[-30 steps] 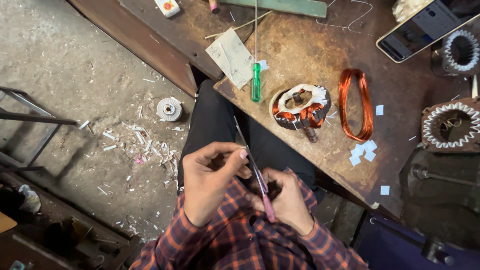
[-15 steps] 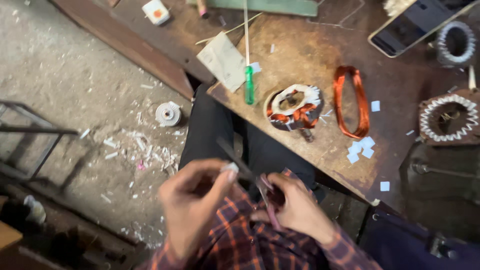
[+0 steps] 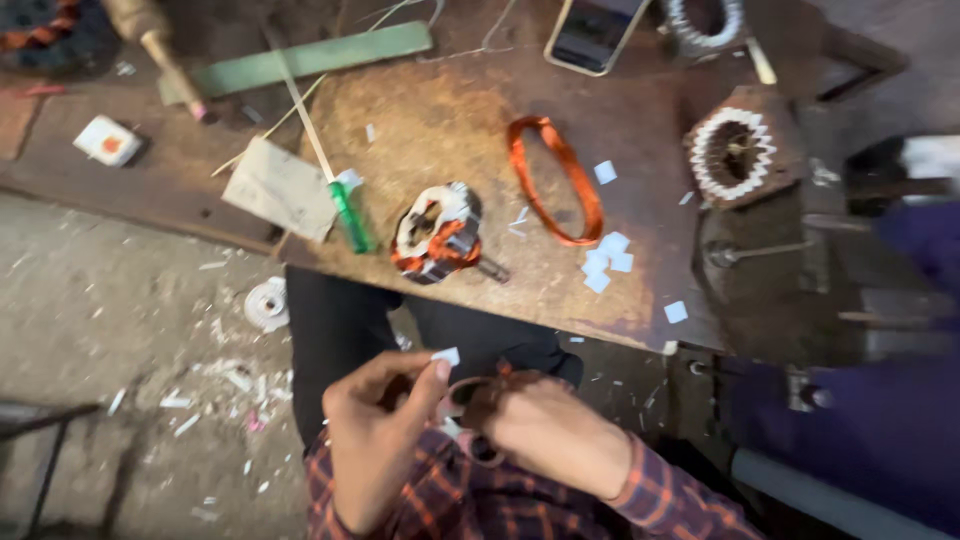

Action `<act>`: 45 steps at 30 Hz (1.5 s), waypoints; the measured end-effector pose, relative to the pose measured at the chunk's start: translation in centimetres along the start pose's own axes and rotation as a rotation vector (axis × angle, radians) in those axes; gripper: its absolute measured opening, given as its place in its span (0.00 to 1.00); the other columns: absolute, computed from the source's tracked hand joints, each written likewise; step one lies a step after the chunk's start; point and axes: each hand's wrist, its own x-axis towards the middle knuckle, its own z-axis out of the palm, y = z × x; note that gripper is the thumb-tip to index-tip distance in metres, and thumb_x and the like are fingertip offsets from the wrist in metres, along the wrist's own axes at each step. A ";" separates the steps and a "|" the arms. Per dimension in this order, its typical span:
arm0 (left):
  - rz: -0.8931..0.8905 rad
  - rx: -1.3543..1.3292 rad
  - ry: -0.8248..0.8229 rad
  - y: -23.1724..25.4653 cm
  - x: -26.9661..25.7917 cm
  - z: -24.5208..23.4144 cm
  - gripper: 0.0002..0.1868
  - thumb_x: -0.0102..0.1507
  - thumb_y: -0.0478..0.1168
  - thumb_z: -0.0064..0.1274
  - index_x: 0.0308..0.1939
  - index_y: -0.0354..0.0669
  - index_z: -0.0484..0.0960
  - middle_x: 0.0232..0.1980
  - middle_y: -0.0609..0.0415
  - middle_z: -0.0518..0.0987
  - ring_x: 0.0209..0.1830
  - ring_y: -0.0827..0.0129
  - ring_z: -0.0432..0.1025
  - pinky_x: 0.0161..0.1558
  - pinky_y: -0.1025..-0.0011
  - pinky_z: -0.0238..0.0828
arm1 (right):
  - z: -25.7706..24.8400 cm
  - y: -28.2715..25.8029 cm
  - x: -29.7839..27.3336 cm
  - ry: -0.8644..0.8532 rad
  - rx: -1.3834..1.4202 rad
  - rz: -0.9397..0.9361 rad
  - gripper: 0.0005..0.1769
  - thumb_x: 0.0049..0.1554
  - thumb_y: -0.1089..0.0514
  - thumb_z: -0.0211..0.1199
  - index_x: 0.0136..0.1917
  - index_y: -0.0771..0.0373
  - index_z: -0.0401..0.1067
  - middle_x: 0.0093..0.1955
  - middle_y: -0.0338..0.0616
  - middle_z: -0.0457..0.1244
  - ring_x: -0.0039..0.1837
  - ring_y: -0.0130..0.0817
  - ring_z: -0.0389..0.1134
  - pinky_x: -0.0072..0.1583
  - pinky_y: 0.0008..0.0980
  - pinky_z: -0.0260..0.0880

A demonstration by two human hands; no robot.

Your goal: The person winds copper wire around a stator core, securing the wire with small white tape pieces. They use scissors to cut the tape and continue winding the wire around the core.

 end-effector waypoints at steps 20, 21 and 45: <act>0.652 0.546 -0.158 3.5 0.5 1.4 0.13 0.59 0.33 0.65 0.48 0.39 0.84 0.47 0.54 0.82 0.39 0.73 0.81 0.38 0.76 0.80 | -1.4 3.1 0.6 0.665 0.404 0.108 0.09 0.49 0.67 0.73 0.45 0.66 0.79 0.45 0.45 0.72 0.46 0.33 0.76 0.48 0.28 0.76; 0.704 0.615 -0.141 3.6 0.5 1.6 0.12 0.60 0.33 0.65 0.47 0.41 0.84 0.46 0.55 0.82 0.40 0.70 0.81 0.39 0.75 0.80 | -1.1 3.2 0.5 0.668 0.401 0.114 0.08 0.49 0.68 0.73 0.44 0.66 0.79 0.44 0.44 0.72 0.45 0.32 0.76 0.48 0.27 0.76; 0.698 0.448 0.070 5.4 8.5 2.7 0.05 0.68 0.31 0.61 0.46 0.34 0.83 0.56 0.48 0.80 0.57 0.64 0.78 0.60 0.71 0.75 | 1.2 5.1 7.0 1.166 0.872 0.344 0.07 0.59 0.72 0.68 0.52 0.73 0.77 0.51 0.44 0.69 0.49 0.22 0.71 0.51 0.21 0.72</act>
